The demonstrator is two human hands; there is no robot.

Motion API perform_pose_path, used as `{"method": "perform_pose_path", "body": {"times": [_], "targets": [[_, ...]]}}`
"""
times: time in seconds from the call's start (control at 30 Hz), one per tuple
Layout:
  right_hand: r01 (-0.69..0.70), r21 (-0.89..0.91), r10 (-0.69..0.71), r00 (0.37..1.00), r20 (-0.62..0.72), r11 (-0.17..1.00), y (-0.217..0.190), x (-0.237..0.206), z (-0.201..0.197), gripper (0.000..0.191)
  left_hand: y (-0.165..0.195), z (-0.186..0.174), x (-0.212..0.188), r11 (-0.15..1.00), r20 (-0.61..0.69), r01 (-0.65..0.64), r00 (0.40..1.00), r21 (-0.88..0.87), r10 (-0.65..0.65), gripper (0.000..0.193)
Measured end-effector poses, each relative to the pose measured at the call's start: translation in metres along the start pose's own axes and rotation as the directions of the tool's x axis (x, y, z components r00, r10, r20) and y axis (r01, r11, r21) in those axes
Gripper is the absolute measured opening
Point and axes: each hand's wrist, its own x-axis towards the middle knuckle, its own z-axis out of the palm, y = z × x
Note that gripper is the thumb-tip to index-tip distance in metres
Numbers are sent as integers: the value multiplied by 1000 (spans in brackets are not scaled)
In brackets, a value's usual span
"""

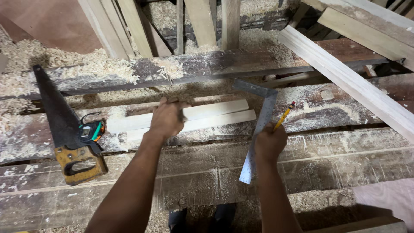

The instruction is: The person uses a try square and pencil to mark straight lines on several small wooden planks. They then move to a different area to measure a wooden frame with a tape measure and retrieve a small box of nails.

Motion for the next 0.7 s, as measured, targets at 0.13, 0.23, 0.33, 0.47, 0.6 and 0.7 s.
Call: {"method": "perform_pose_path", "body": {"times": [0.13,0.23,0.33,0.47,0.6,0.7], "targets": [[43,-107,-37,998,58,993,-5,-7,4,29,-16,20,3,979,-186,-178,970,-98,158,54],[46,-115,-32,993,117,992,-10,-20,14,31,-18,26,3,965,-256,-236,946,-112,201,54],[133,-178,-103,980,167,975,-14,-28,20,31,-13,28,-5,986,-153,-137,981,-91,122,52],[84,-144,-51,974,219,986,-13,-33,23,26,-4,24,-15,987,-120,-98,989,-127,83,55],[123,-89,-98,965,241,988,-9,-33,21,24,21,25,-10,950,-241,-216,957,-224,161,90],[69,-96,-40,961,275,993,-7,-30,19,23,55,33,1,904,-305,-392,893,-169,330,92]]}}
